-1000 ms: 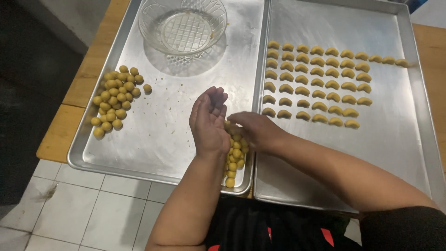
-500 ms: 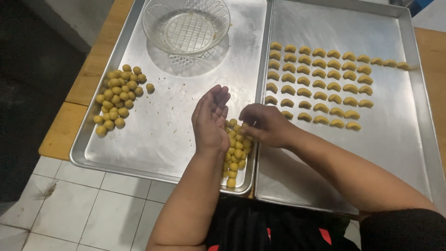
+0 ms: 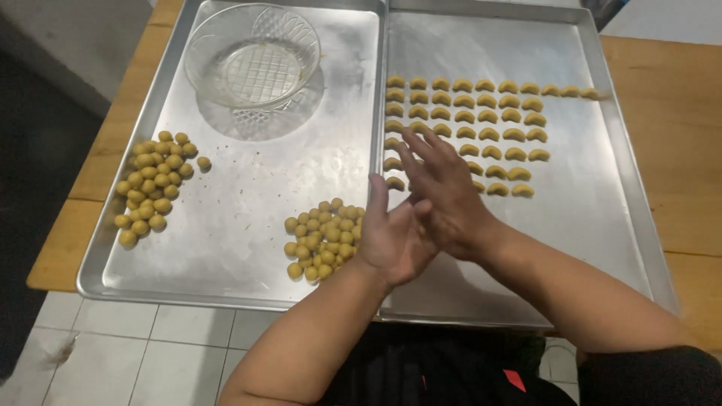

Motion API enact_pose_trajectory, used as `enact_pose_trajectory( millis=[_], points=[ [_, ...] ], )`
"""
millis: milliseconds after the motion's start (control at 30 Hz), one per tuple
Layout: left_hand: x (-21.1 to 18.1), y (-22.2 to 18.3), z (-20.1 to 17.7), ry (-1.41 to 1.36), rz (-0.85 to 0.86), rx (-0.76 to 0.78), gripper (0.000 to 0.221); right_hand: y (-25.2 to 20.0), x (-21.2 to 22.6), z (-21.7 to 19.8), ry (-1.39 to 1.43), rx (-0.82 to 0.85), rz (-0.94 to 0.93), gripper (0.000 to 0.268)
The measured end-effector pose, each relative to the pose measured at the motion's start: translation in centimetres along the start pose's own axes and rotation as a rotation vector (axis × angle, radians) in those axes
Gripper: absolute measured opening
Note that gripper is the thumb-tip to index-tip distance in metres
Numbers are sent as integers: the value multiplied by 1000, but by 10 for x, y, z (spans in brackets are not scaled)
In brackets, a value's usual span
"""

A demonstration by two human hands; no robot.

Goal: Manually shaping small dough balls into crescent shapes and arranging them on a baking tray.

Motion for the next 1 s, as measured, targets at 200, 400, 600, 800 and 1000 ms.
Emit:
enact_pose_trajectory(
  millis=[200, 400, 600, 800, 1000],
  points=[
    [38, 27, -22, -52, 14, -261, 67, -51, 10, -15, -299, 168, -225, 112],
    [79, 51, -24, 365, 8, 33, 94, -63, -27, -48, -521, 81, 229, 120],
    [70, 64, -54, 344, -143, -320, 94, -101, -32, -48, -547, 100, -70, 135],
    [85, 61, -68, 185, -208, -195, 89, -91, -29, -47, -673, 52, 66, 129],
    [83, 57, -62, 355, -156, -230, 118, -114, -61, -40, -656, 69, 18, 131]
  ],
)
Point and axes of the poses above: each hand's wrist, its own y-axis towards the middle knuckle, its own z-axis out of the palm, x = y × z, the point moved 6 cm from there along y, towards the middle knuckle, and after that the axes turned 12 degrees about -x, right-handed, at the moved point
